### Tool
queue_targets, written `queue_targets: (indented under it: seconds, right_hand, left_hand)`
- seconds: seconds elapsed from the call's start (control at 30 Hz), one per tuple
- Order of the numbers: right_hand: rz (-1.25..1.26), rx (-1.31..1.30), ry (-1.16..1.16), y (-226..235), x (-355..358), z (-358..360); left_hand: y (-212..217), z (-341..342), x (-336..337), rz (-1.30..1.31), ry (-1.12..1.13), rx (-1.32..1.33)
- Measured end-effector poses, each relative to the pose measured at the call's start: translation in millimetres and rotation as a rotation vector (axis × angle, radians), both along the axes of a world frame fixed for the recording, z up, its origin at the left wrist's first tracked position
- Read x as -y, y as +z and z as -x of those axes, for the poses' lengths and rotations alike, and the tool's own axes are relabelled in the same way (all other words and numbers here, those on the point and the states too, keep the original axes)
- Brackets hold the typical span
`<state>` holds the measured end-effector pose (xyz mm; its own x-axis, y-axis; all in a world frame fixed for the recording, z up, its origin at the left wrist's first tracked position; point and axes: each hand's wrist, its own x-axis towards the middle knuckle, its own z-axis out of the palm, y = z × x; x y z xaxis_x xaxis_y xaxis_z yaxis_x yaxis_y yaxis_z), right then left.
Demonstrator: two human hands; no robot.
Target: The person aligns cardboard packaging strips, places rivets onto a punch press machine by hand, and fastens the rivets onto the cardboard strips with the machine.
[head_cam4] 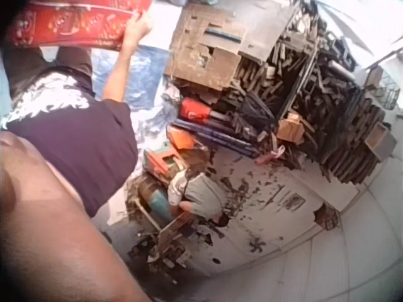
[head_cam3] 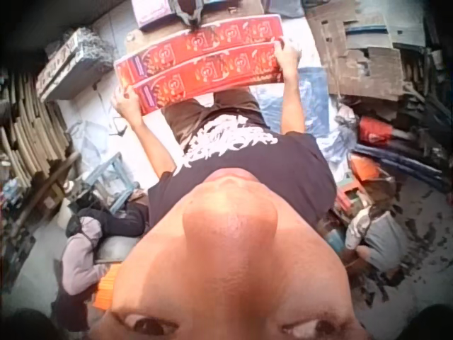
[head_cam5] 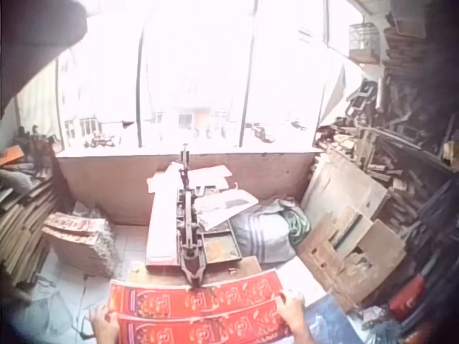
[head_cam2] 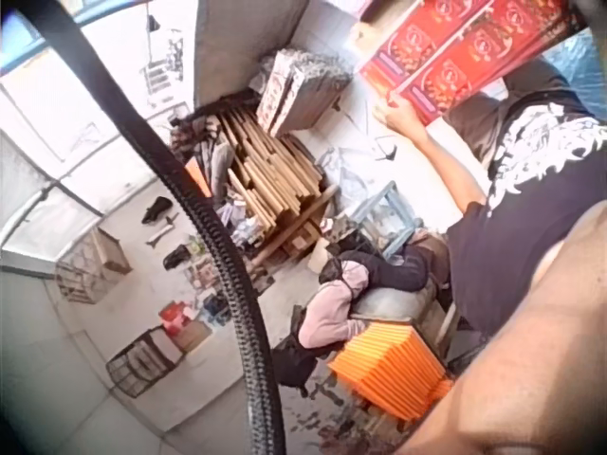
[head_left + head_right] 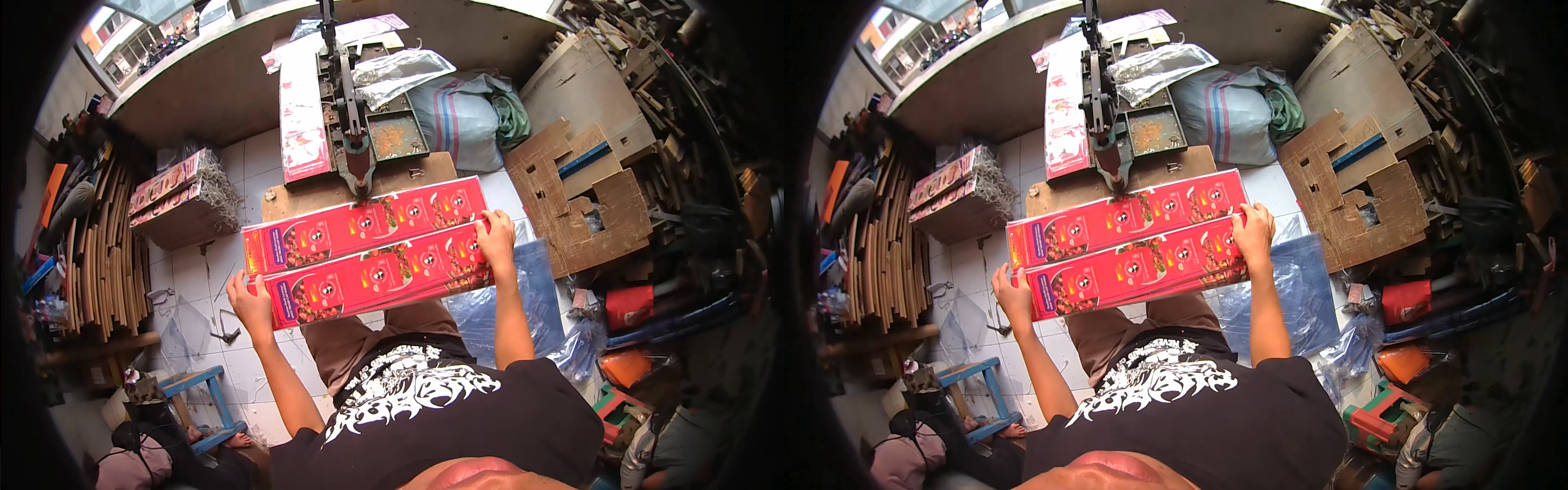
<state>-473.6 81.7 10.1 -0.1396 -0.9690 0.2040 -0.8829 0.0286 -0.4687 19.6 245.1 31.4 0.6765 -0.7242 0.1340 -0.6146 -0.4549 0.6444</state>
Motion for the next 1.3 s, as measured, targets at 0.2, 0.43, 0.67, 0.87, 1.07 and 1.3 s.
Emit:
queue_targets:
  seconds: [0.2, 0.43, 0.67, 0.87, 1.07, 1.3]
  right_hand:
    - [0.318, 0.043, 0.170, 24, -8, -64]
    - [0.283, 0.070, 0.280, 8, -4, -106]
    - [0.286, 0.087, 0.276, -3, 3, -107]
    - [0.355, 0.004, 0.313, -10, 0, -111]
    - [0.269, 0.013, 0.303, -9, 4, -117]
    - [0.290, 0.022, 0.295, -10, 7, -112]
  left_hand:
    - [22, 46, 38, 0.275, -0.128, 0.086]
    - [-4, 45, 68, 0.300, -0.242, 0.132]
    - [137, 125, 75, 0.801, -0.802, 0.160]
    - [264, 214, 89, 1.255, -1.160, 0.282]
    - [312, 230, 89, 1.561, -1.103, 0.115]
    - [307, 210, 80, 1.546, -1.131, 0.082]
